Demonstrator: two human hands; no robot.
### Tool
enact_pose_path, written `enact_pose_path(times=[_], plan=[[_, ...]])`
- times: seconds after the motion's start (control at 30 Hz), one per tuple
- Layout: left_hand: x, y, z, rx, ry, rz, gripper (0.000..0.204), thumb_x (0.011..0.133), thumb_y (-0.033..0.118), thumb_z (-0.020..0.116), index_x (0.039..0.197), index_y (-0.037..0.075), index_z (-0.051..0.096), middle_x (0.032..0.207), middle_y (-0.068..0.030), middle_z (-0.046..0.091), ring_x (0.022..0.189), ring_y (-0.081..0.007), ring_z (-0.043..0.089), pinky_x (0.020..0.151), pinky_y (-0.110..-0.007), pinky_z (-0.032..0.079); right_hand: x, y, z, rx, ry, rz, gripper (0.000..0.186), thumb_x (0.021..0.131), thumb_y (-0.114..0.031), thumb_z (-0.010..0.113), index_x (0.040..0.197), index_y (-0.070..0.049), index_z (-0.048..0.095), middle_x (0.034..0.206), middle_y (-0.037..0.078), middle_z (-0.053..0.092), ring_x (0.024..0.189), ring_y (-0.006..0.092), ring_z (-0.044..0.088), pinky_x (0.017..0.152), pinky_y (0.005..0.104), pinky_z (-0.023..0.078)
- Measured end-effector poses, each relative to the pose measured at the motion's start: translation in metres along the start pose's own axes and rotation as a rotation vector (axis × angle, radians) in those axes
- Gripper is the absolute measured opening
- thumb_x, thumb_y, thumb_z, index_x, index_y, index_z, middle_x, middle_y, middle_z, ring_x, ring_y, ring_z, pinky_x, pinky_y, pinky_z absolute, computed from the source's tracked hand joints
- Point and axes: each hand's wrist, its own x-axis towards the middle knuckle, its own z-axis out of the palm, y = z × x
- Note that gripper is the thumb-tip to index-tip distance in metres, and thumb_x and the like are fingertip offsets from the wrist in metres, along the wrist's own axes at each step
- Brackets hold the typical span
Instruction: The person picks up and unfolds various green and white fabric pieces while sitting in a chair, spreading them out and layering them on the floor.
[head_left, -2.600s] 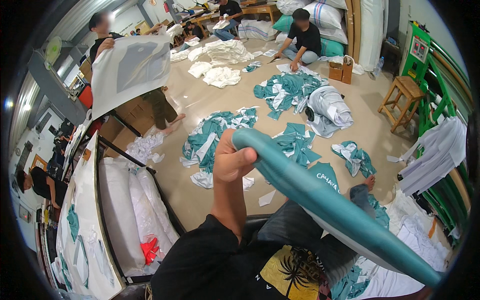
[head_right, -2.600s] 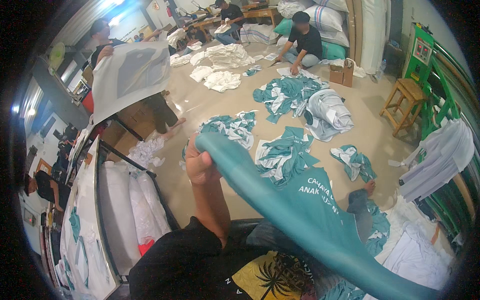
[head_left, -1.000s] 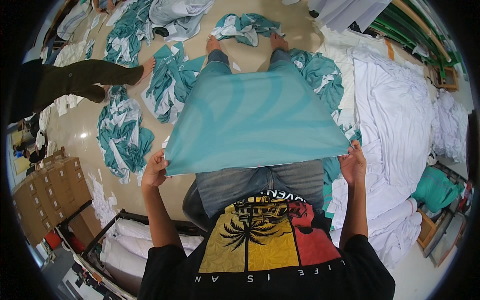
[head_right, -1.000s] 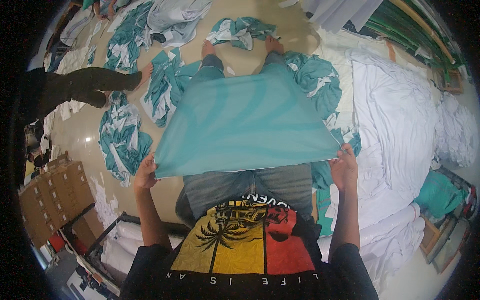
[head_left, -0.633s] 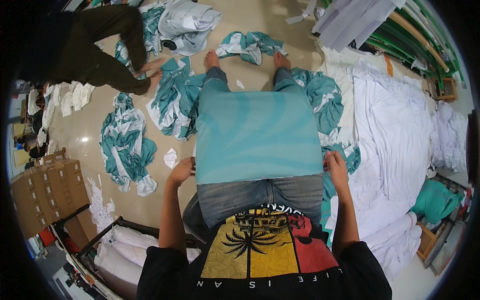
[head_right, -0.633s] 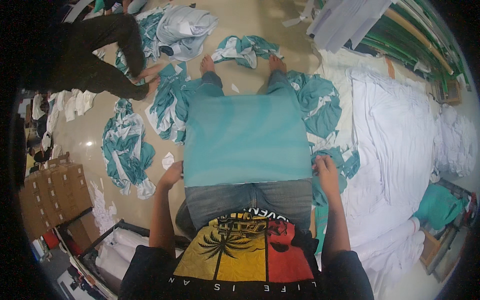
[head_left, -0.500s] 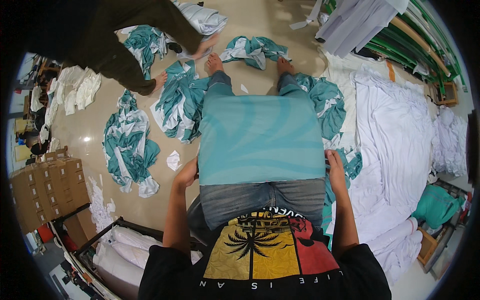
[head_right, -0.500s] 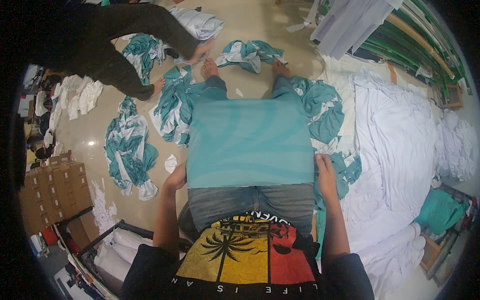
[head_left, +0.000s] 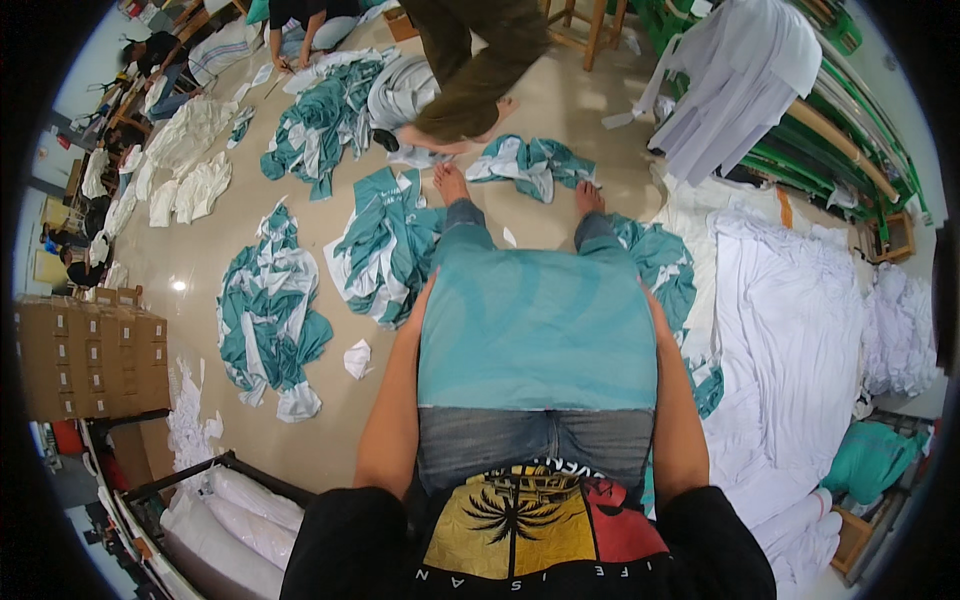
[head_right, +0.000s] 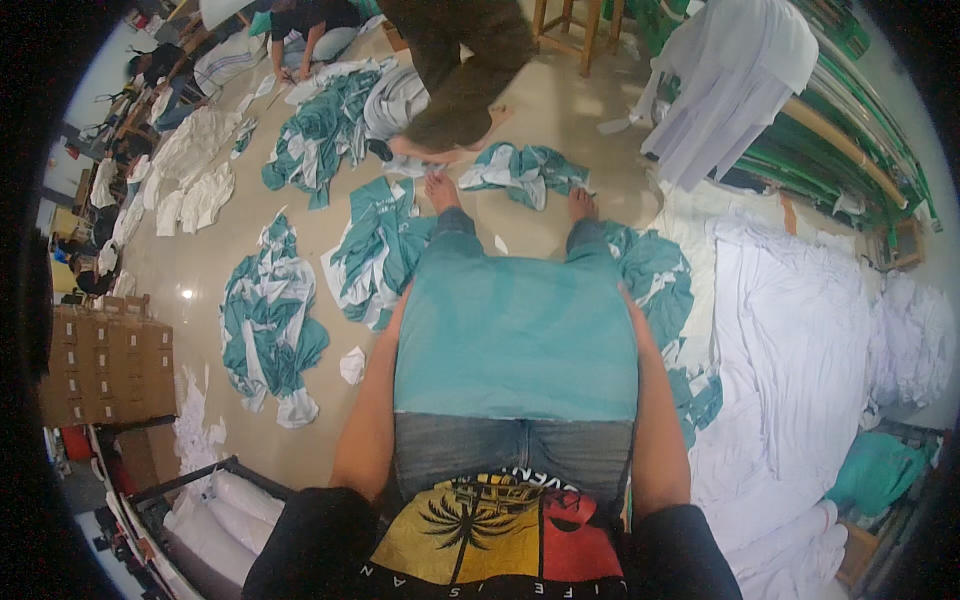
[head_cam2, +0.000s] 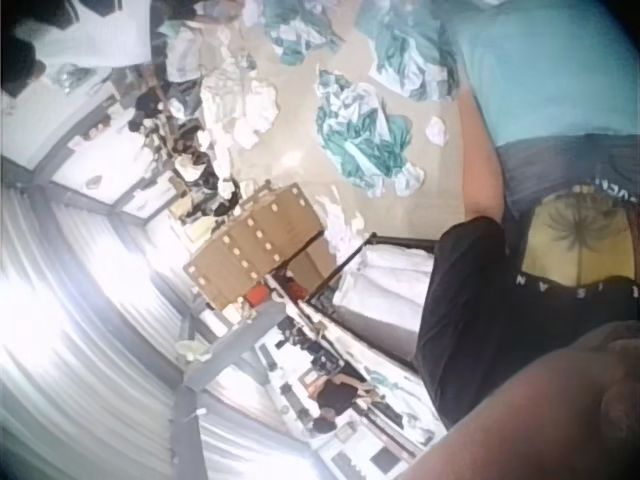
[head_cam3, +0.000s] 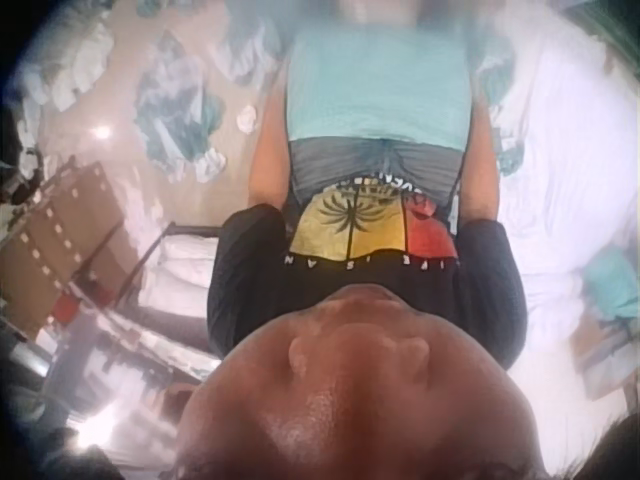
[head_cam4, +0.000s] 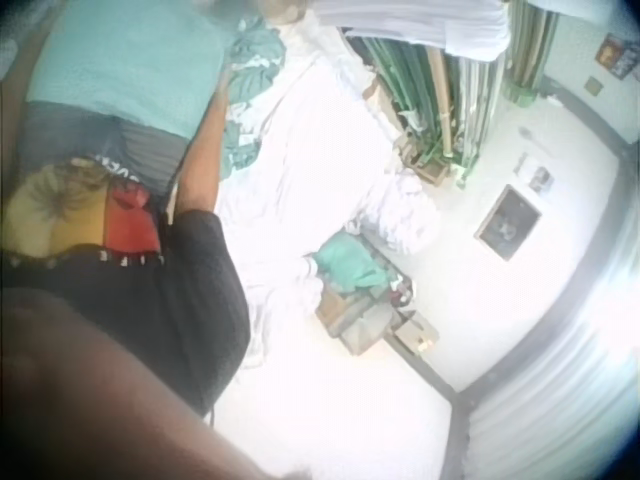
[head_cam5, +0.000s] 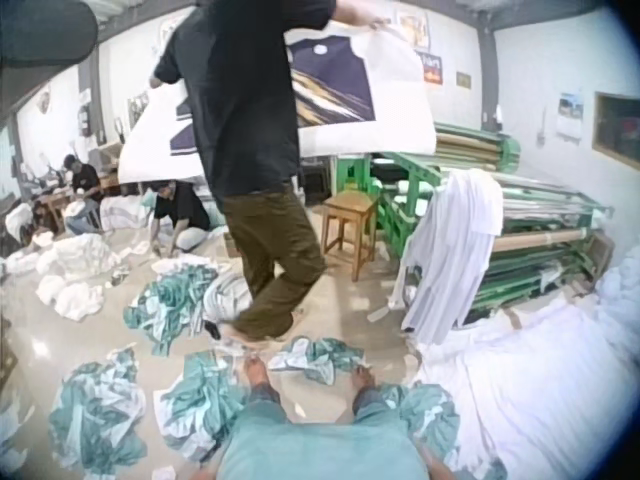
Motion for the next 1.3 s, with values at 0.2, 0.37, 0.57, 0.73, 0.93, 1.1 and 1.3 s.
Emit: enact_pose_path(times=[0.2, 0.37, 0.57, 0.73, 0.93, 1.1, 1.3], plan=[[-0.073, 0.035, 0.049, 0.159, 0.055, -0.183, 0.081, 0.101, 0.066, 0.057, 0.148, 0.0, 0.058, 0.134, -0.0161, 0.068, 0.114, -0.0227, 0.069, 0.102, -0.032, 0.053, -0.01, 0.05, -0.047, -0.168, 0.043, -0.054, 0.081, 0.105, -0.059, 0.054, 0.154, 0.006, 0.05, 0.147, 0.021, 0.061, 0.134, 0.0245, 0.058, 0.117, 0.0332, 0.039], [-0.11, 0.05, 0.071, 0.232, 0.25, -0.162, 0.084, 0.102, 0.065, 0.056, 0.151, -0.003, 0.053, 0.14, -0.0171, 0.065, 0.121, -0.0229, 0.066, 0.108, -0.032, 0.049, -0.026, 0.038, -0.04, -0.339, 0.179, 0.032, 0.095, 0.101, -0.067, 0.056, 0.152, 0.013, 0.047, 0.15, 0.026, 0.058, 0.142, 0.0288, 0.051, 0.122, 0.0354, 0.033], [-0.106, 0.038, 0.06, 0.19, 0.213, -0.039, 0.088, 0.103, 0.065, 0.054, 0.152, -0.007, 0.05, 0.144, -0.0187, 0.062, 0.126, -0.0236, 0.063, 0.112, -0.033, 0.046, -0.051, 0.003, -0.011, -0.476, 0.255, 0.041, 0.094, 0.1, -0.067, 0.056, 0.146, 0.016, 0.053, 0.149, 0.029, 0.058, 0.142, 0.0345, 0.053, 0.12, 0.0362, 0.034], [-0.109, 0.023, 0.047, 0.281, 0.266, -0.014, 0.09, 0.104, 0.065, 0.051, 0.153, -0.01, 0.046, 0.149, -0.0211, 0.058, 0.134, -0.0268, 0.057, 0.118, -0.035, 0.039, -0.064, 0.011, -0.015, -0.401, 0.194, 0.037, 0.086, 0.105, -0.062, 0.051, 0.147, 0.013, 0.054, 0.15, 0.028, 0.058, 0.143, 0.0366, 0.052, 0.119, 0.037, 0.035], [-0.109, 0.031, 0.053, 0.443, 0.389, -0.008, 0.084, 0.106, 0.062, 0.05, 0.154, -0.007, 0.046, 0.15, -0.0205, 0.056, 0.136, -0.0261, 0.055, 0.118, -0.034, 0.037, -0.092, -0.008, 0.016, -0.535, 0.405, -0.008, 0.064, 0.111, -0.047, 0.049, 0.136, 0.009, 0.064, 0.13, 0.016, 0.071, 0.115, 0.0227, 0.066, 0.104, 0.0312, 0.046], [-0.144, 0.053, 0.047, 0.726, 0.405, 0.096, 0.067, 0.106, 0.058, 0.055, 0.137, -0.001, 0.06, 0.129, -0.02, 0.065, 0.115, -0.0242, 0.061, 0.102, -0.033, 0.045, -0.137, -0.046, 0.038, -0.829, 0.422, 0.01, 0.066, 0.106, -0.051, 0.056, 0.126, 0.011, 0.067, 0.119, 0.021, 0.074, 0.111, 0.0311, 0.067, 0.101, 0.0354, 0.047], [-0.2, 0.073, 0.045, 0.764, 0.292, -0.192, 0.049, 0.102, 0.043, 0.071, 0.118, -0.003, 0.069, 0.103, -0.0068, 0.07, 0.087, -0.0124, 0.06, 0.076, -0.026, 0.047, -0.169, -0.066, 0.017, -0.744, 0.263, 0.398, 0.058, 0.104, -0.05, 0.062, 0.114, 0.005, 0.073, 0.09, 0.012, 0.07, 0.087, 0.0209, 0.066, 0.075, 0.0372, 0.051]])
